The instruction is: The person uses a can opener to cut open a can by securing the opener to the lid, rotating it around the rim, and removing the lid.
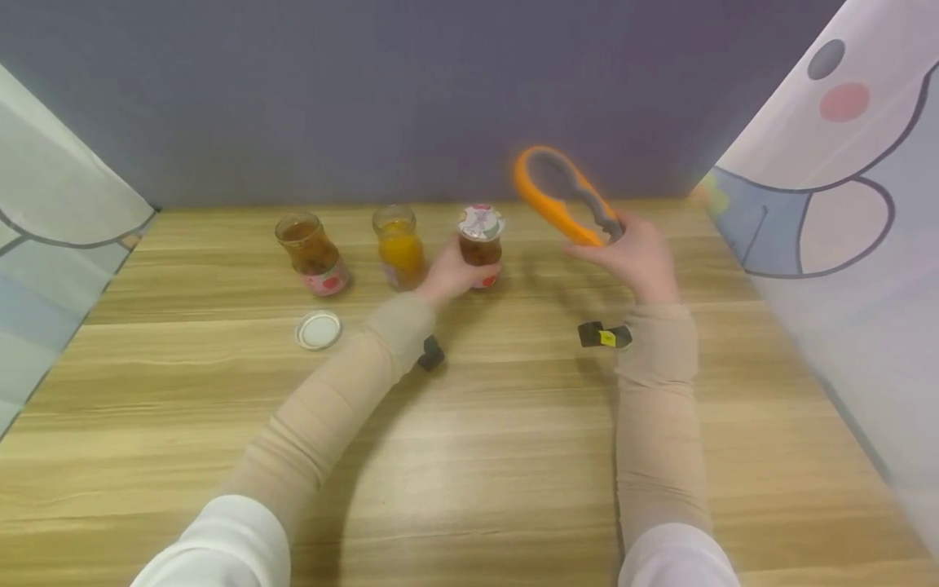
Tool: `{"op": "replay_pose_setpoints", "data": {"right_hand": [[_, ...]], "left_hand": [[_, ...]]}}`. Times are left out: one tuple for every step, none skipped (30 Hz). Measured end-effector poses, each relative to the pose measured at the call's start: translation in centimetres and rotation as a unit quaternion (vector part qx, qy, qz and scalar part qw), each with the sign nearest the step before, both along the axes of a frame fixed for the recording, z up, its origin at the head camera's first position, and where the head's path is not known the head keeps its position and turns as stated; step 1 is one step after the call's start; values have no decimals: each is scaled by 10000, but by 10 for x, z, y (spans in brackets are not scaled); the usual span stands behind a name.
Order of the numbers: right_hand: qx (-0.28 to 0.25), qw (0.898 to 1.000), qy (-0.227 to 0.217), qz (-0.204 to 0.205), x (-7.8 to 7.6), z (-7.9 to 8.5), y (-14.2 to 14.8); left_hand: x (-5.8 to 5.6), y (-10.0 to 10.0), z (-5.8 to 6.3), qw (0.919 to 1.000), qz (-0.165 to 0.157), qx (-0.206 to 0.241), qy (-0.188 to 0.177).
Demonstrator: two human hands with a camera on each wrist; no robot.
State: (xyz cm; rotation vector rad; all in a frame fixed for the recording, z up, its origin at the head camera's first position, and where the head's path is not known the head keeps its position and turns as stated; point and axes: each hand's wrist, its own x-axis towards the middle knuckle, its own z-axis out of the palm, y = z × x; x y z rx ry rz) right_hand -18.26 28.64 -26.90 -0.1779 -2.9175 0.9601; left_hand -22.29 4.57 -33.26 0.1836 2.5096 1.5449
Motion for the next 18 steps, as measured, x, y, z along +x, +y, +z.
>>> {"op": "replay_pose_setpoints", "data": {"right_hand": [[-5,10000,0,-4,0,0,0],[-5,10000,1,-4,0,0,0],[-13,10000,1,-7,0,0,0],[-2,10000,8,-2,1,0,0],[10,10000,18,1,1,1,0],[16,10000,24,4,1,1,0],[23,10000,28,4,1,1,0],[29,10000,33,6,1,1,-1],[43,10000,37,7,1,2,-1],[55,10000,51,10,0,2,-1],[48,10000,56,8,0,2,-1],[39,10000,59,5,1,2,-1],[42,10000,71,3,0,2,-2],[33,10000,82,3,1,2,-2],[24,10000,91,3,1,1,-2],[0,10000,98,2,1,1,-2],[-18,10000,96,-4,1,1,-2],[-24,10000,95,-1,1,0,-2]], "left_hand": [[0,0,0,10000,0,-19,11],[0,0,-1,10000,10,-35,23],[-1,0,-1,10000,17,-66,44],[-1,0,-1,10000,29,-78,55],[-1,0,-2,9999,38,-94,68],[-1,0,-2,9998,40,-138,97],[-1,0,-2,9998,45,-170,127],[-1,0,-2,9997,50,-202,154],[-1,0,-2,9995,44,-240,185],[-1,0,-3,9994,37,-261,213],[-1,0,-3,9992,18,-307,250],[-1,0,-3,9991,14,-327,277],[-1,0,-3,9990,9,-330,292],[-1,-1,-4,9989,3,-340,314],[-2,-1,-4,9988,5,-360,341],[-2,-1,-4,9987,9,-372,358],[-3,-1,-5,9986,23,-384,375],[-3,-2,-5,9985,52,-388,394]]}}
